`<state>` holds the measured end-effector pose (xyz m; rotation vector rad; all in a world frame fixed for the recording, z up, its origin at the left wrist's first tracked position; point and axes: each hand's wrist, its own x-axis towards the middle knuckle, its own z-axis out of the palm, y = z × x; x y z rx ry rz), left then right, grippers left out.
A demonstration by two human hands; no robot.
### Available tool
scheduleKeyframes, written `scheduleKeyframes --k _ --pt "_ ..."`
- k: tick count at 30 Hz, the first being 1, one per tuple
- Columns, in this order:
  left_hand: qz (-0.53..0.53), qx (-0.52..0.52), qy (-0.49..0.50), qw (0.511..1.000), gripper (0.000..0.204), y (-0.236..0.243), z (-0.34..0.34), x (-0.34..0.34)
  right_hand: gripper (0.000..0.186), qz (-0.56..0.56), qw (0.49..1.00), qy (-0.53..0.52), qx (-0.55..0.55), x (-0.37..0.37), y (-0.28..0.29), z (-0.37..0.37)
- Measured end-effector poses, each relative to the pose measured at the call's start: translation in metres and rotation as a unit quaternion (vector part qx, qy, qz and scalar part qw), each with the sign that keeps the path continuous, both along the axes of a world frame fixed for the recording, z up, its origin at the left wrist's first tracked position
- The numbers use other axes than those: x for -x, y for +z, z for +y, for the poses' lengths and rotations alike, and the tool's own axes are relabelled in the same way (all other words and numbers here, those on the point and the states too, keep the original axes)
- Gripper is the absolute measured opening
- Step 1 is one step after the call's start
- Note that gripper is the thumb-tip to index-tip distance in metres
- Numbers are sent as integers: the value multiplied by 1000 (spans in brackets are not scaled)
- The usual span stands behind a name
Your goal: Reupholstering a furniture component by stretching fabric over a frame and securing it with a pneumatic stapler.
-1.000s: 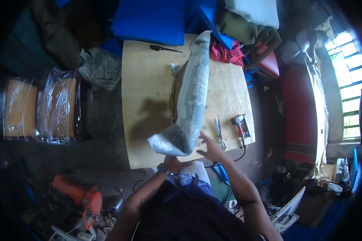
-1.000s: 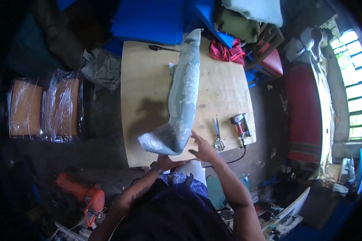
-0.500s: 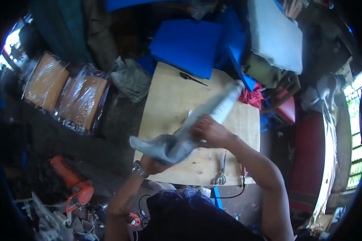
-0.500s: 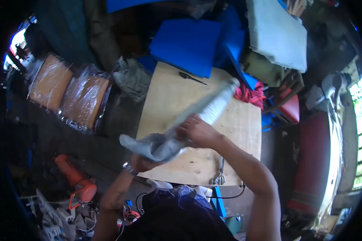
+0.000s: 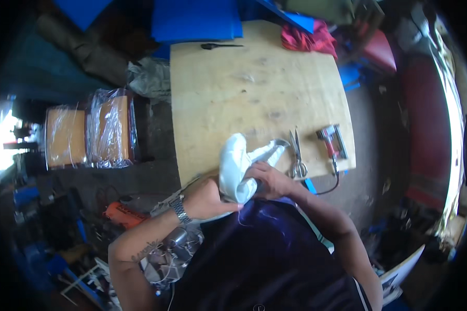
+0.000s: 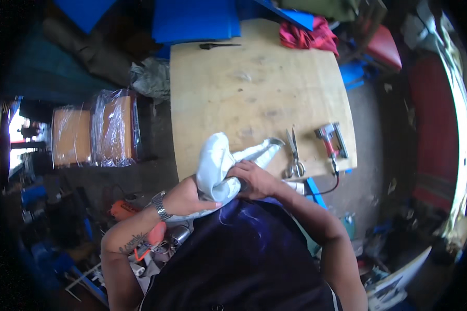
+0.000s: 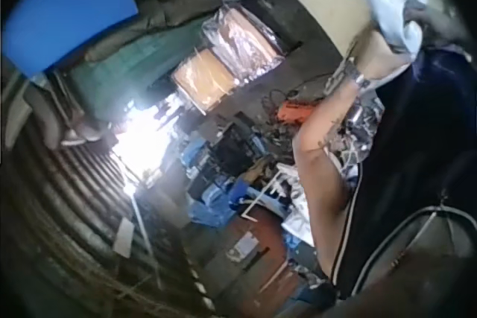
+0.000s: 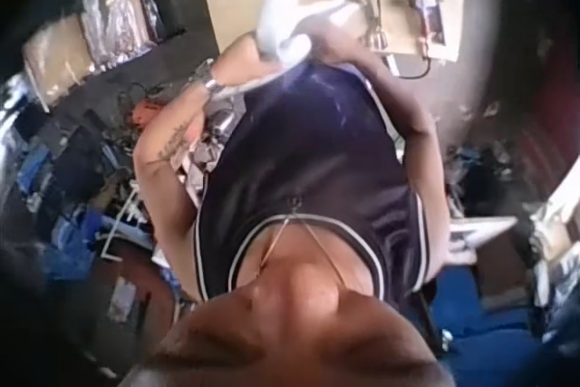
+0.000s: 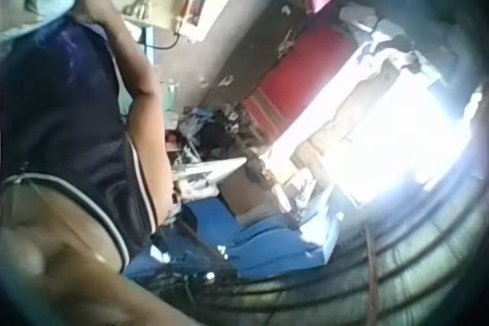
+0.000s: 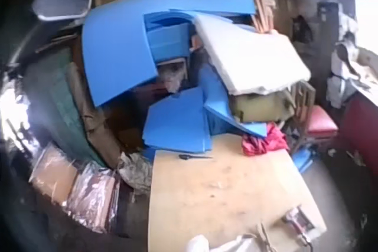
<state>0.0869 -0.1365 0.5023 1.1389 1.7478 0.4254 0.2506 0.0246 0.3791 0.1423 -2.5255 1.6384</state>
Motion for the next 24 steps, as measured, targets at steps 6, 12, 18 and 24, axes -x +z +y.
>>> scheduleKeyframes --k 6,12,18,24 --pt "-276 149 208 927 43 -29 41 -9 61 -98 981 65 158 -33 1 39" --pt "-430 84 312 843 36 -75 48 -32 79 -9 859 35 511 -3 -58 62" --pt "-470 45 375 798 40 -104 61 -39 54 -64 884 107 450 40 -64 63" --pt "-357 68 249 897 40 -89 85 -57 22 -91 869 23 487 47 -74 60"
